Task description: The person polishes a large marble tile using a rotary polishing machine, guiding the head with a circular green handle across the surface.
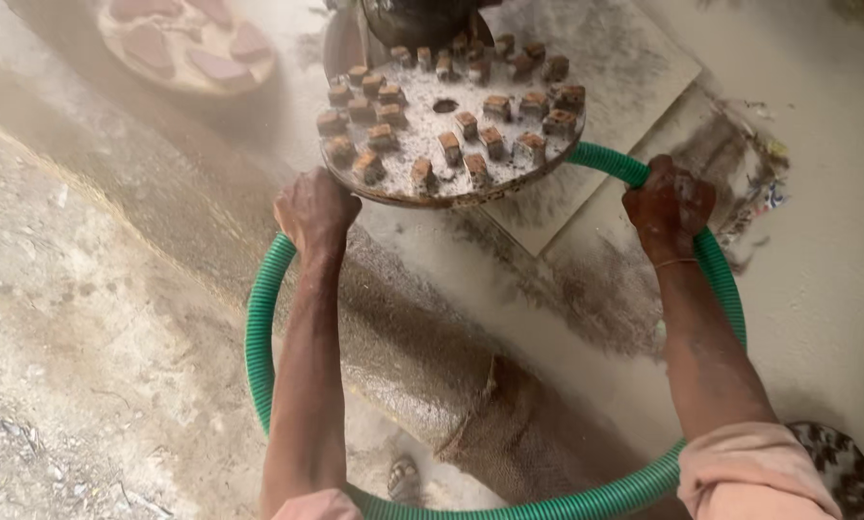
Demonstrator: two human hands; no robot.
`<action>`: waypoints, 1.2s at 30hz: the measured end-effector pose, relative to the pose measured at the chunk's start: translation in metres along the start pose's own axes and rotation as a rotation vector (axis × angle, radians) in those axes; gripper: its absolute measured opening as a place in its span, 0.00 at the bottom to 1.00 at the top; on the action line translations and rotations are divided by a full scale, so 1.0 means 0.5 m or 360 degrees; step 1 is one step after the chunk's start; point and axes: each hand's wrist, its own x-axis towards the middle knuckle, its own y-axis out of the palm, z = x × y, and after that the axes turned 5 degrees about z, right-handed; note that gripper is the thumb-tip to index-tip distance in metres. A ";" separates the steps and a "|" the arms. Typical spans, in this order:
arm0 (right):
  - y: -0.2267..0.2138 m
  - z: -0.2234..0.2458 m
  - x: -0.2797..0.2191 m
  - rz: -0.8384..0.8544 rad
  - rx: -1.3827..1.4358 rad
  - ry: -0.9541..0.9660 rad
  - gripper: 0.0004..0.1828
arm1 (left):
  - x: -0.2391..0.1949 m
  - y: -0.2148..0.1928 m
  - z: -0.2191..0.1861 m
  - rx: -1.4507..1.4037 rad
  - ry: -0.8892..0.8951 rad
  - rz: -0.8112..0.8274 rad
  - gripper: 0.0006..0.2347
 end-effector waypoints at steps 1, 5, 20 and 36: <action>-0.011 0.009 0.014 -0.0128 -0.0141 -0.0043 0.22 | 0.007 -0.005 -0.001 -0.0011 0.0005 -0.0010 0.10; -0.081 0.028 0.014 -0.0044 -0.0129 -0.0057 0.19 | -0.016 0.010 -0.010 0.0005 0.0002 -0.0008 0.10; -0.056 -0.022 -0.010 -0.0243 -0.1233 -0.0235 0.10 | -0.096 -0.007 -0.047 0.0056 -0.0124 0.0300 0.07; -0.090 -0.065 -0.077 -0.0245 0.0123 -0.0224 0.11 | -0.211 -0.004 -0.086 -0.0019 -0.0159 0.0220 0.10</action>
